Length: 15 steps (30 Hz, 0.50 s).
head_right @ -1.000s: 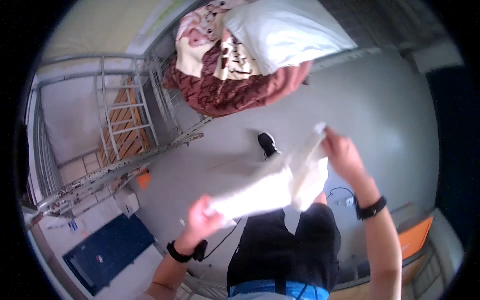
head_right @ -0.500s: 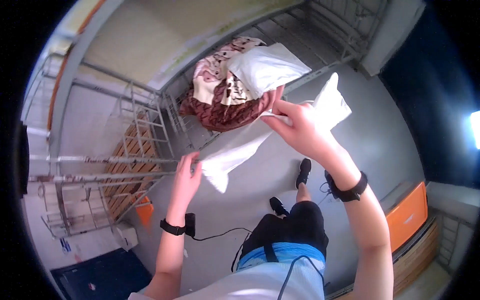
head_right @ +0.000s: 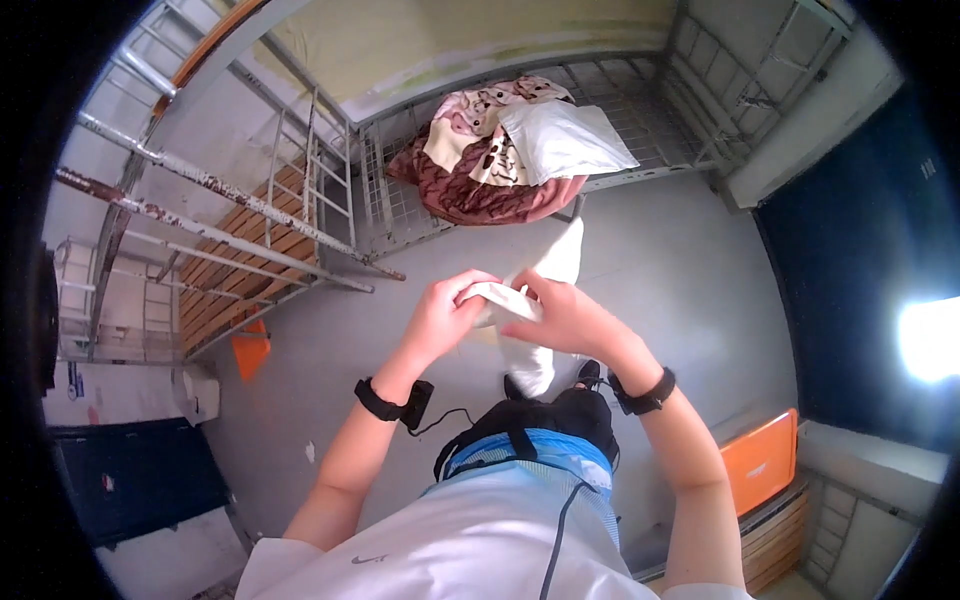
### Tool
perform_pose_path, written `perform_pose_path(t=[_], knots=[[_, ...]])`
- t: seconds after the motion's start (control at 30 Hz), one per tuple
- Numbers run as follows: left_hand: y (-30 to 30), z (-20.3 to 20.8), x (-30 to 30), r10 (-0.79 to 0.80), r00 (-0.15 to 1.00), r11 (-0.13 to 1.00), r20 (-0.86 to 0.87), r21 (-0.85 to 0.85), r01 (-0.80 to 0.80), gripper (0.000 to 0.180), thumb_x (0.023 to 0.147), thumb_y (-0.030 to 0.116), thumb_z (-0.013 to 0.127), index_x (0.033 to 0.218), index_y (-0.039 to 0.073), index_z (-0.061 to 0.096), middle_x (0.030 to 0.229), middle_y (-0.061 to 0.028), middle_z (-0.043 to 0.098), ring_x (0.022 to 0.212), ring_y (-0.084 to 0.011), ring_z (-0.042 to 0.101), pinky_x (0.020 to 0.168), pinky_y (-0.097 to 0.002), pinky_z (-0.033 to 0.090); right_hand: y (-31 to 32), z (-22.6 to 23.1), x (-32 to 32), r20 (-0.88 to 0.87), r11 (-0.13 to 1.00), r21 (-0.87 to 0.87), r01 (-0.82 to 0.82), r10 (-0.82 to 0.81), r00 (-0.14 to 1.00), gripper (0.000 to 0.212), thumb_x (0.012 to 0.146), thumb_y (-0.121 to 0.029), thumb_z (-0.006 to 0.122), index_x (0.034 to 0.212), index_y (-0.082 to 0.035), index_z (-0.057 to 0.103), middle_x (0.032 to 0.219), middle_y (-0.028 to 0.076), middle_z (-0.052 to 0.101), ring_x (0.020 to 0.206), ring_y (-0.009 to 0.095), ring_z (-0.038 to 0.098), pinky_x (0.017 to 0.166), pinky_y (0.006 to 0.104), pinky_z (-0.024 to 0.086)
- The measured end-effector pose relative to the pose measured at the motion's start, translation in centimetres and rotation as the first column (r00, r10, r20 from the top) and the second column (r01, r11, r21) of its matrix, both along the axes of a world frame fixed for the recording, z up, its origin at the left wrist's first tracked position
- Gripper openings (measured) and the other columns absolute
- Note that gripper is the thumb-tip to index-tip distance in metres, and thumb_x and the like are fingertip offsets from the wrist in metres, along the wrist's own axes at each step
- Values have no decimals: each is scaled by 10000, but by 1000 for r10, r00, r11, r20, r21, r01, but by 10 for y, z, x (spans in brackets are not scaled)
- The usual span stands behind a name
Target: The person is putting a pillow into a pillowcase and arranging the bed linen.
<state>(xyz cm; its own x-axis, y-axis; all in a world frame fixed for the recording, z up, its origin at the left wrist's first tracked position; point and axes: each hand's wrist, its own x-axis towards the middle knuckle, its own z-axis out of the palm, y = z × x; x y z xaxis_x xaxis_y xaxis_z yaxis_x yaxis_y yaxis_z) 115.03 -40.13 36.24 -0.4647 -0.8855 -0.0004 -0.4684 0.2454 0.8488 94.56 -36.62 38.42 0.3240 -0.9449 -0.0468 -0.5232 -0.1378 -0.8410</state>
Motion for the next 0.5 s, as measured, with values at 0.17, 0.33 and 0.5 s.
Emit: perform_pose_path(t=[0.17,0.33,0.5], knots=[[10,-2,-16,112,916,919,-386,391,52,382,816,-45,456,1166,16,596,681,68,375,590,-26,346,534,-205,338,21,-71,-18,-83,991,117,-58,67,994,423,714,-309,723,941,34,622,875,231,636,841,377,623,765,405,496],[1,-12,-13,181,898,942,-402,335,-41,303,867,17,470,1138,-27,599,883,12,622,739,-68,553,667,-226,451,14,-81,-72,-100,968,233,91,-70,993,367,736,-307,716,951,-14,668,803,196,644,750,315,635,689,379,491],[-1,0,-18,89,982,945,166,296,-136,251,848,139,595,1050,-2,641,972,-85,662,886,-99,578,812,-254,452,-9,-68,-117,64,995,98,-33,27,998,226,812,-137,642,998,-9,657,756,94,651,654,152,587,628,305,475]])
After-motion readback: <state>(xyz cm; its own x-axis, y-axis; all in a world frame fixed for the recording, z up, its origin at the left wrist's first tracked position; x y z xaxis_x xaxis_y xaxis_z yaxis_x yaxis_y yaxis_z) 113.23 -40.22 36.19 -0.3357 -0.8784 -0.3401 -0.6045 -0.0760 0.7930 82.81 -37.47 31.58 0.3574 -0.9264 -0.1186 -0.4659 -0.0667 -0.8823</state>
